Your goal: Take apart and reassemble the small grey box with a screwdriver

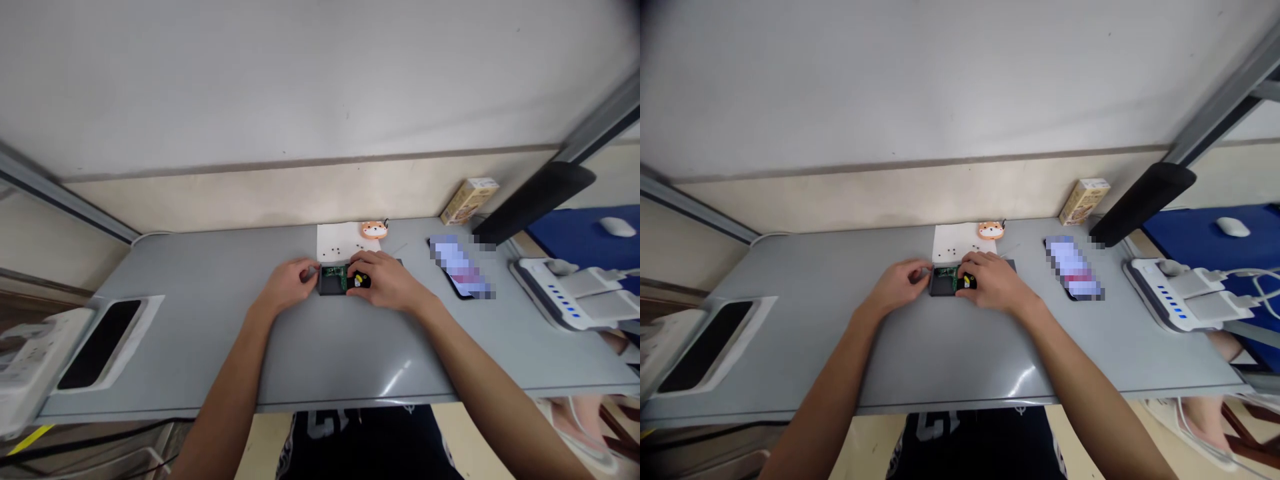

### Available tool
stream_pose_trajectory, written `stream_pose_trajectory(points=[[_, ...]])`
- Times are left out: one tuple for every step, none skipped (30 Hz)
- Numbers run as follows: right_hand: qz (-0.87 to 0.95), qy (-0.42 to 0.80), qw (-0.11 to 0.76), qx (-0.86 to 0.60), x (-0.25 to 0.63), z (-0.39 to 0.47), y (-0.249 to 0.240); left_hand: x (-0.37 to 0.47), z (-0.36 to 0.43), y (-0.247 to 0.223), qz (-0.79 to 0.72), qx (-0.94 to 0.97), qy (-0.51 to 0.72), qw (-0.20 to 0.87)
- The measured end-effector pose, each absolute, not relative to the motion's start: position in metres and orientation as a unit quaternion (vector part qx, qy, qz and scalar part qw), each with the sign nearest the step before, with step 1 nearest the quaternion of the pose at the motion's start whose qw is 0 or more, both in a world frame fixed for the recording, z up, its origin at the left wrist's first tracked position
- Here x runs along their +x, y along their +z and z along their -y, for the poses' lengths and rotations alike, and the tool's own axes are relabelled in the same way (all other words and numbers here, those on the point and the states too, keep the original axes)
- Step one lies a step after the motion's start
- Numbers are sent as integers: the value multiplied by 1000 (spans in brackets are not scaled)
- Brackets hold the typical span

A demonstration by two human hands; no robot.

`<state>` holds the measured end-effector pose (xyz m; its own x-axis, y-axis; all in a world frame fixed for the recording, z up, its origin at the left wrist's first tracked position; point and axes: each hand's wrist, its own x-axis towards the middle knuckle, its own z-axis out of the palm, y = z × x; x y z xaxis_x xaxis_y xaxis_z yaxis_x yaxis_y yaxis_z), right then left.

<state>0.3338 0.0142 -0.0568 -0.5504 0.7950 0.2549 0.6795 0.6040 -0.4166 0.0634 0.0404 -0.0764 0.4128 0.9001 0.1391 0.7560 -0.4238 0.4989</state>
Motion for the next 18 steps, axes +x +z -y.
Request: stream_pose_trajectory(points=[[869,137,218,-423,334,-14,-56,63,-41,-77,-504,821,196,181],[867,139,225,-422,334,-14,-56,63,-41,-77,-504,822,195,179],[865,141,230,-422,333,-14,-55,63,-41,-77,-504,823,194,178],[864,143,235,-423,333,-14,-54,63,-41,-78,-505,822,194,177],[863,144,237,-422,333,-14,-53,63,-42,-78,-506,821,195,179],[864,143,236,-421,333,-13,-53,63,-42,-78,-506,819,198,183],[865,141,234,-420,333,-14,-53,63,-42,-79,-506,817,201,189],[868,139,229,-418,333,-14,-54,63,-42,-79,-506,815,204,197],[870,137,223,-417,334,-14,-56,63,-41,-79,-505,812,208,205],[873,134,216,-415,334,-15,-57,63,-41,-79,-505,809,213,212],[876,131,209,-414,334,-15,-59,63,-41,-80,-505,806,218,218],[879,128,201,-414,334,-16,-61,63,-41,-80,-505,804,222,221],[882,124,193,-413,334,-16,-62,62,-41,-80,-504,803,225,224],[884,120,185,-413,334,-16,-63,62,-41,-80,-504,802,227,224],[885,117,180,-413,333,-16,-63,62,-41,-80,-503,803,229,223],[886,116,175,-415,333,-16,-63,62,-41,-80,-503,803,229,222],[885,117,172,-416,332,-15,-63,63,-41,-80,-503,804,228,220],[884,119,172,-418,332,-15,-63,63,-40,-79,-505,805,225,217]])
